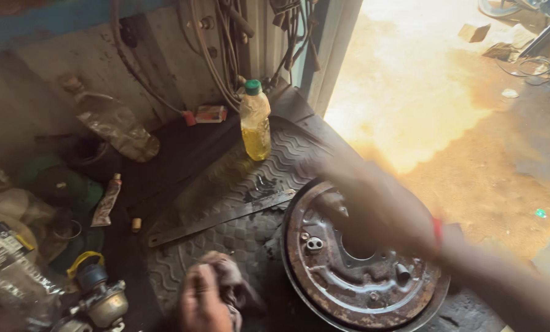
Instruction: The person cleans a circular metal brake drum by pouring liquid from a plastic bottle and scrubbing with a cloth. They repeatedly wipe the interior and exterior surfaces, flip the drum, and use a metal bar to scrape residue from the inner rim.
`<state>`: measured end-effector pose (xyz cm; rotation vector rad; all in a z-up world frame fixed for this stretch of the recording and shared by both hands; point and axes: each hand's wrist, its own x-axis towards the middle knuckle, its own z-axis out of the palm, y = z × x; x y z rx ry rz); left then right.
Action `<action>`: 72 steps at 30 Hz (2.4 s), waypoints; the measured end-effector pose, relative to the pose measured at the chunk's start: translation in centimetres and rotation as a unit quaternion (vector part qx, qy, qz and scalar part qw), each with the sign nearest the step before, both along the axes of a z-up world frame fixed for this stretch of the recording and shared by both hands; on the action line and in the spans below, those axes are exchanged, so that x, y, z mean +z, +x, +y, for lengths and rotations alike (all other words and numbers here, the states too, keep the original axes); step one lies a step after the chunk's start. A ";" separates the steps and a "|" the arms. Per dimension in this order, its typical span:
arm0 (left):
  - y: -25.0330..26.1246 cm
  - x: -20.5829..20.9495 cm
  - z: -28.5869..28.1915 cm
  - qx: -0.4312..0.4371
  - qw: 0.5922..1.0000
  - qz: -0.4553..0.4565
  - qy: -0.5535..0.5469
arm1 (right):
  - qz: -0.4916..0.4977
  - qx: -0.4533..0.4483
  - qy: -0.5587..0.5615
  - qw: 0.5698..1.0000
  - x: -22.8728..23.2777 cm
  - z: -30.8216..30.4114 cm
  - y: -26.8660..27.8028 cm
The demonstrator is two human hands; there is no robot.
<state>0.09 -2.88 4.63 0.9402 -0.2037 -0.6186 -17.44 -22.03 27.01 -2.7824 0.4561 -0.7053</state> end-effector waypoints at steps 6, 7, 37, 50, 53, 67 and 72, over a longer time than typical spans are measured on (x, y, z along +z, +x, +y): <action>-8.7 6.5 0.1 -0.118 0.977 -0.173 0.050 | -0.083 -0.050 0.420 0.902 -6.4 11.0 -5.6; -10.1 7.7 -0.1 -0.151 0.958 -0.239 0.046 | -0.138 -0.068 0.368 0.917 -6.5 11.1 -6.0; -8.7 4.6 0.2 -0.015 0.772 -0.539 0.337 | 0.155 -0.018 -0.053 0.986 -8.9 -6.8 -3.3; -8.8 8.0 -0.3 -0.012 0.799 -0.518 0.305 | 0.138 0.170 -0.062 0.974 -8.0 -1.2 0.7; -8.9 8.0 0.0 -0.003 0.799 -0.522 0.297 | 0.005 0.289 0.018 0.957 -8.7 0.2 -0.5; -8.6 5.7 0.4 0.019 0.772 -0.566 0.290 | 0.112 0.402 0.085 0.905 -7.2 0.8 -7.6; -8.6 5.8 -0.4 0.027 0.772 -0.560 0.299 | 0.031 0.231 -0.007 0.972 -7.9 1.4 -1.4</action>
